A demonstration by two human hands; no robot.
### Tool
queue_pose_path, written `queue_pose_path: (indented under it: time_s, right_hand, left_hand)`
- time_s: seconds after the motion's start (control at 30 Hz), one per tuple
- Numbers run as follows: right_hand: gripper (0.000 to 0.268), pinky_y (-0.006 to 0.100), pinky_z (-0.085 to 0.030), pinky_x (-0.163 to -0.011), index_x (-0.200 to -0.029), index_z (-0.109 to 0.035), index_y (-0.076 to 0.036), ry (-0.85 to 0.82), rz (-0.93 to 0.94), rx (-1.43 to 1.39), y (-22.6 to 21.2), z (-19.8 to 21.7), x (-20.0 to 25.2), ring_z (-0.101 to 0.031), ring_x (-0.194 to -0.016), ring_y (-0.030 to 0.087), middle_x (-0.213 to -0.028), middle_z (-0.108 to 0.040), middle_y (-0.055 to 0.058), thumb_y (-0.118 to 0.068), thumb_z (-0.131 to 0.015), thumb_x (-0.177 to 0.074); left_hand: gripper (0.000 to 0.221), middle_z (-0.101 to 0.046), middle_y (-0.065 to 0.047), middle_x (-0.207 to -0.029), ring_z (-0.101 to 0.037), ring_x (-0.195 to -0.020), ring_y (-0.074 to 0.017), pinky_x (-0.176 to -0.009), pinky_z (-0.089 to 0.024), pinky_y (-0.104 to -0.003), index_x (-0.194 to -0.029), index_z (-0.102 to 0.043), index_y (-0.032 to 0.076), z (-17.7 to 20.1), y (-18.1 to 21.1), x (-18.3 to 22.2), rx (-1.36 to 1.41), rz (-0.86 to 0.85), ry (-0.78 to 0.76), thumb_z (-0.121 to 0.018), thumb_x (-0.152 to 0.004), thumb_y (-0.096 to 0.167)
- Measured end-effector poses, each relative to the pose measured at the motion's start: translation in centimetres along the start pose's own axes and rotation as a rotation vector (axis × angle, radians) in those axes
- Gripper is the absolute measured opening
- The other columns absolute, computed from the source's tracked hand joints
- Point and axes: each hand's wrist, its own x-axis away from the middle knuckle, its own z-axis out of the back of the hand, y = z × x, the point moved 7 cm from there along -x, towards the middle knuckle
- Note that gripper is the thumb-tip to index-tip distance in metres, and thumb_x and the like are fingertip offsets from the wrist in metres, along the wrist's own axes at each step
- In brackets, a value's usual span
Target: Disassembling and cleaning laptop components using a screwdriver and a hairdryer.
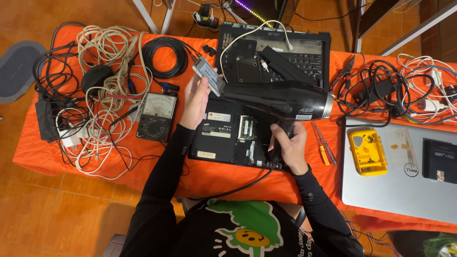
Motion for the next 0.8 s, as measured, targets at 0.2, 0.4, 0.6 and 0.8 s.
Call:
queue_pose_path:
  time_s: [0.2, 0.4, 0.6, 0.8]
  right_hand:
    - [0.010, 0.028, -0.050, -0.046, -0.104, -0.054, 0.003, 0.013, -0.004, 0.004, -0.3, -0.2, 0.1, -0.059, -0.050, 0.015, -0.072, -0.058, 0.006, -0.001, -0.062, -0.098]
    - [0.011, 0.027, -0.050, -0.046, -0.105, -0.054, 0.003, 0.025, 0.026, 0.021, -0.8, -0.2, 0.0, -0.060, -0.050, 0.015, -0.075, -0.059, 0.006, -0.003, -0.061, -0.099]
    - [0.010, 0.027, -0.050, -0.045, -0.103, -0.054, 0.003, 0.018, 0.024, 0.004, -0.5, -0.2, 0.1, -0.059, -0.050, 0.016, -0.074, -0.059, 0.007, -0.003, -0.062, -0.099]
    - [0.009, 0.028, -0.050, -0.045, -0.102, -0.055, 0.003, 0.009, 0.021, 0.023, -0.5, -0.3, 0.2, -0.059, -0.050, 0.015, -0.074, -0.059, 0.007, -0.002, -0.061, -0.099]
  left_hand:
    - [0.058, -0.057, -0.013, -0.142, -0.059, -0.128, -0.0220, -0.114, -0.045, -0.038, -0.153, -0.040, 0.002, -0.5, 0.5, 0.1, 0.016, 0.040, 0.009, -0.056, -0.109, 0.035]
    - [0.053, -0.052, -0.001, -0.107, -0.054, -0.093, -0.0111, -0.076, -0.044, -0.027, -0.151, -0.047, 0.000, -0.2, -0.4, 0.5, 0.008, 0.070, 0.023, -0.066, -0.107, 0.024]
    - [0.035, -0.064, -0.010, -0.123, -0.062, -0.111, -0.0120, -0.099, -0.053, -0.030, -0.136, -0.049, 0.000, 1.4, -1.1, 0.1, -0.073, 0.014, 0.188, -0.064, -0.110, 0.018]
    - [0.042, -0.063, -0.024, -0.133, -0.066, -0.122, -0.0350, -0.102, -0.057, -0.047, -0.149, -0.037, 0.010, 0.0, -0.5, -0.3, 0.199, 0.113, 0.088, -0.049, -0.111, 0.022]
